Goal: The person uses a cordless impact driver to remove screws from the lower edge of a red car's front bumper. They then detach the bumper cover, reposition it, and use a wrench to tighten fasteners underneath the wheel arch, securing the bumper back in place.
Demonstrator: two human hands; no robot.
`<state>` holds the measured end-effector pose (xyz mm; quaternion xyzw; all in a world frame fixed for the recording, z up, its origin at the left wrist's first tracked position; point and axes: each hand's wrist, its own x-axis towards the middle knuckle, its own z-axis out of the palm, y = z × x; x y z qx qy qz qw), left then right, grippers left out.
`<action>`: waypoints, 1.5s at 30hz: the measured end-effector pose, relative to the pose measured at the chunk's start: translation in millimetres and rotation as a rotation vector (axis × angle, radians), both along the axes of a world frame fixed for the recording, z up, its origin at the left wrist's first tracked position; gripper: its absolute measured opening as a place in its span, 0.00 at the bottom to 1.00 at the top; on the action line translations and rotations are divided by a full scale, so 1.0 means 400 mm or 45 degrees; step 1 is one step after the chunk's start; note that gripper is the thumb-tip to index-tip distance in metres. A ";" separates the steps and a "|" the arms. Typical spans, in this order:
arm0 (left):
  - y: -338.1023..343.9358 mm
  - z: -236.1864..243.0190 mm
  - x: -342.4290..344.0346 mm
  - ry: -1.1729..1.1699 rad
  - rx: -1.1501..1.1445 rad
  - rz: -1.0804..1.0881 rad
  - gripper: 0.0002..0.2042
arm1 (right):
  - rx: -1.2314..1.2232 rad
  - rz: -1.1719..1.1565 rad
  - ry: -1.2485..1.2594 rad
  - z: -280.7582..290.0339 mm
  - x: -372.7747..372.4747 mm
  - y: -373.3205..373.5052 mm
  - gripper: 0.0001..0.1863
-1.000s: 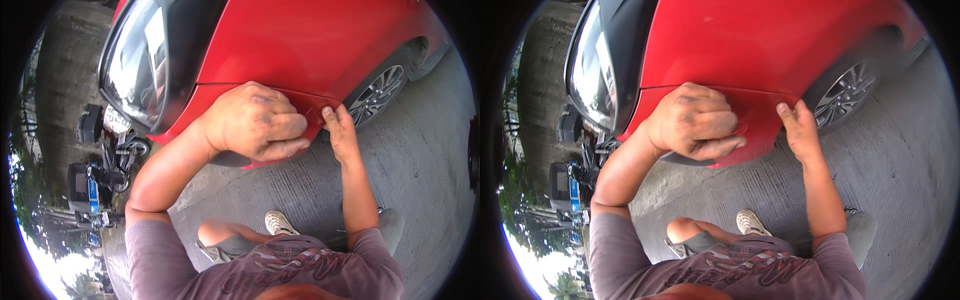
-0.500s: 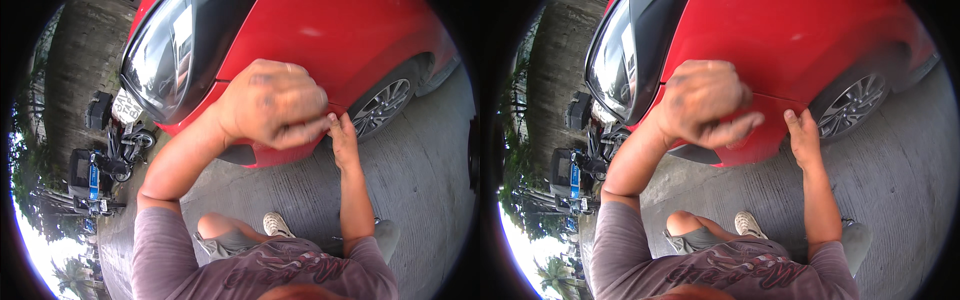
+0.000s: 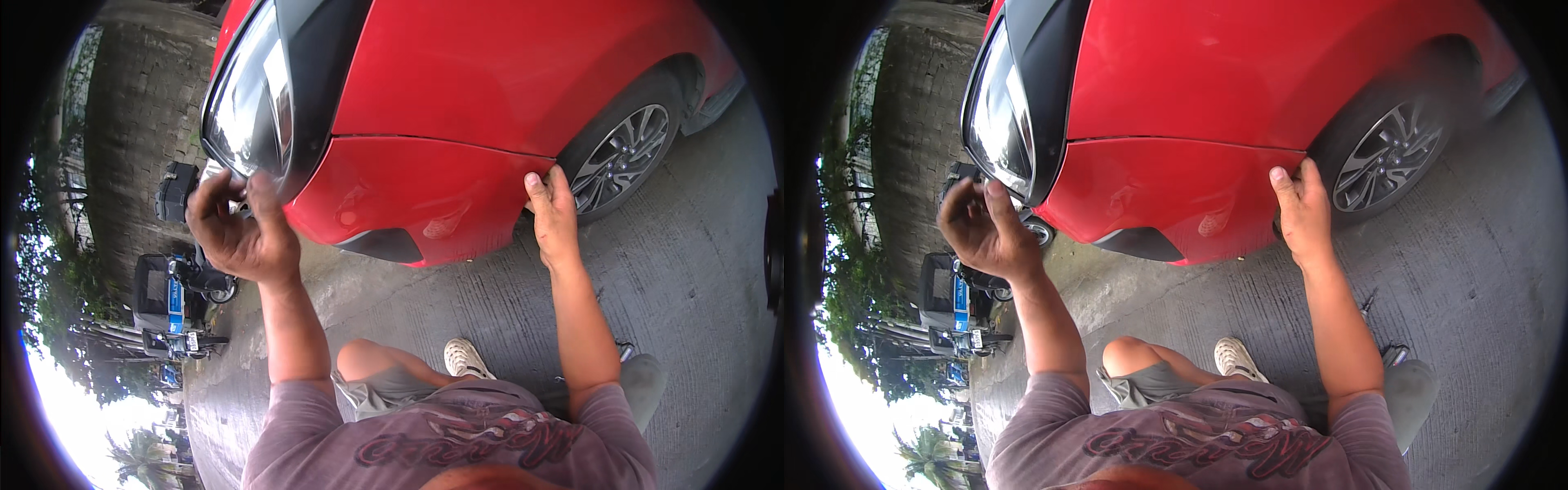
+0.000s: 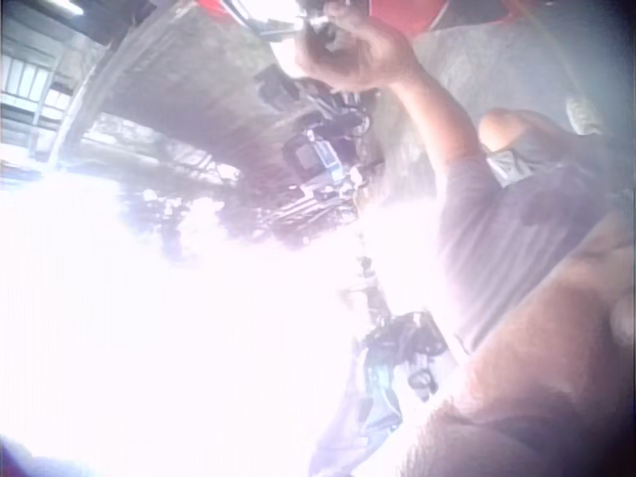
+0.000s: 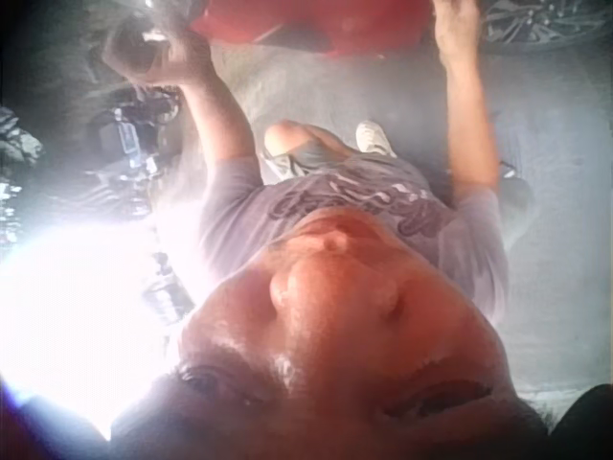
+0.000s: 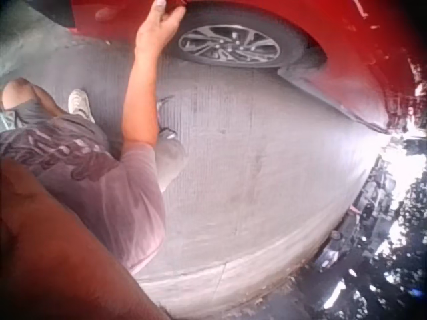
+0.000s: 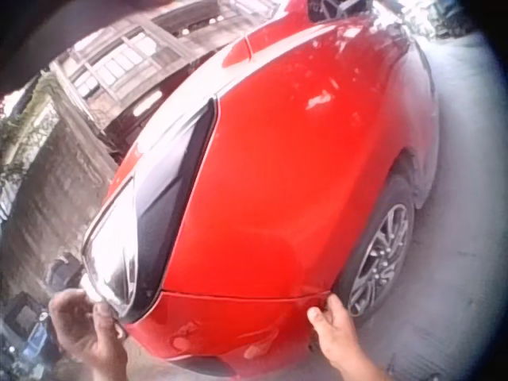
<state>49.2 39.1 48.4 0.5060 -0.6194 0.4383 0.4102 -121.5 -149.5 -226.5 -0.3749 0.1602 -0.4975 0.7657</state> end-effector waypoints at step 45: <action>0.013 0.053 -0.063 -0.079 1.257 0.207 0.10 | -1.472 -0.471 0.275 0.369 0.051 0.143 0.06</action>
